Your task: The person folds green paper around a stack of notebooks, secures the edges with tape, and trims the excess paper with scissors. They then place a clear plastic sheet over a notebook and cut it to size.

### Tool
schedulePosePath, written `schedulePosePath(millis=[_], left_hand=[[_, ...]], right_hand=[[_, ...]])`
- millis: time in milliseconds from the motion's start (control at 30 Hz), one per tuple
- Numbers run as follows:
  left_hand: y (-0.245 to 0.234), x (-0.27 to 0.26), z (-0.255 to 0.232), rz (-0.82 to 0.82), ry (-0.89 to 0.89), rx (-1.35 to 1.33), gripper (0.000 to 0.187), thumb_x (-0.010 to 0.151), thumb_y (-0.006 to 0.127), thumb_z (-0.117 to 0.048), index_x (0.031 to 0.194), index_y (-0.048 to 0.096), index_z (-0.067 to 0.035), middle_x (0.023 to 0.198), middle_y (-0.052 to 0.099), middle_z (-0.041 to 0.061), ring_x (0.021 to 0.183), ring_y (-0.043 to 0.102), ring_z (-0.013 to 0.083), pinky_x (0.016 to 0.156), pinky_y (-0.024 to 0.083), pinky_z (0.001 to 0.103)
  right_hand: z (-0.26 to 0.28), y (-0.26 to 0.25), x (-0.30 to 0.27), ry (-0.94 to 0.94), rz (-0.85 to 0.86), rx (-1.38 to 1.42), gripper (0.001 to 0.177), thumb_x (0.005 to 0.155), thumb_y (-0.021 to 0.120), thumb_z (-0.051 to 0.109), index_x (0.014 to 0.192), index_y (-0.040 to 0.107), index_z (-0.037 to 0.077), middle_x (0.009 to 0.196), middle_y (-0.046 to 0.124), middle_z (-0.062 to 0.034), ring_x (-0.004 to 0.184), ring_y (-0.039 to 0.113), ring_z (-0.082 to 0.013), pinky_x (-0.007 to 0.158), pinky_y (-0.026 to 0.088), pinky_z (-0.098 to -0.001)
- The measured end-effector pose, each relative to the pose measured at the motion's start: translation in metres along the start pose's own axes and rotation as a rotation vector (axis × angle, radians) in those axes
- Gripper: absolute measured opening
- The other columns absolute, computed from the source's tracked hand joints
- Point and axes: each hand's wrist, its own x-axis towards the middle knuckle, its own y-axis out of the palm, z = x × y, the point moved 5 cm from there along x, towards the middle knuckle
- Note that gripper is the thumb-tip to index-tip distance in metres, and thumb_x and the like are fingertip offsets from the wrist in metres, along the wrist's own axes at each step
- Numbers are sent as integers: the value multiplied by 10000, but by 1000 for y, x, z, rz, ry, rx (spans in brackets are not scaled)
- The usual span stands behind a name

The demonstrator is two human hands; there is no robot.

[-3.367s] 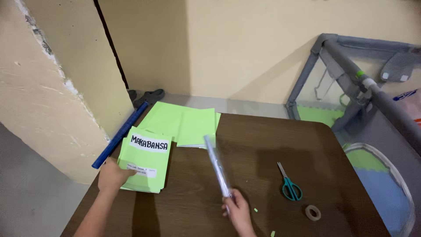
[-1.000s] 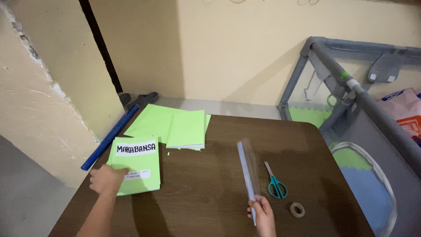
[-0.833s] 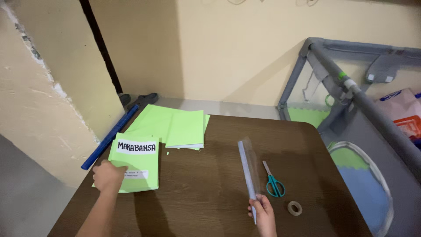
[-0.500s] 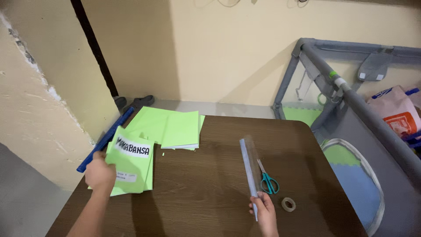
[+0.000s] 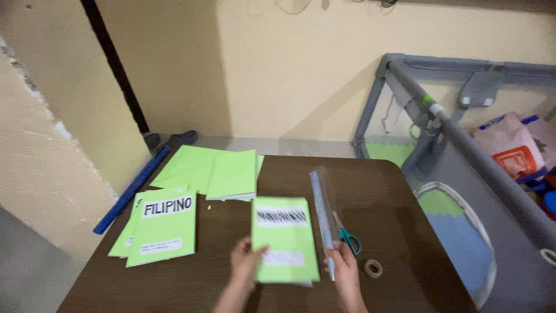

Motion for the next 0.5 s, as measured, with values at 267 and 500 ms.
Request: schedulePosePath(millis=[267, 500], left_hand=[[45, -33, 50, 66, 163, 383, 619, 789, 845, -181, 1329, 587, -23, 1183, 688, 163, 1015, 767, 277, 927, 639, 428], [56, -4, 26, 132, 224, 395, 629, 918, 696, -515, 1428, 594, -161, 1310, 638, 121, 1196, 611, 279, 934, 500, 457]], right_hand=[[-34, -10, 11, -112, 54, 23, 212, 899, 664, 157, 1067, 657, 28, 847, 609, -57, 728, 555, -145, 643, 456, -304], [-57, 6, 4, -150, 169, 14, 166, 886, 670, 131, 1028, 677, 45, 833, 622, -39, 735, 559, -129, 645, 457, -281]])
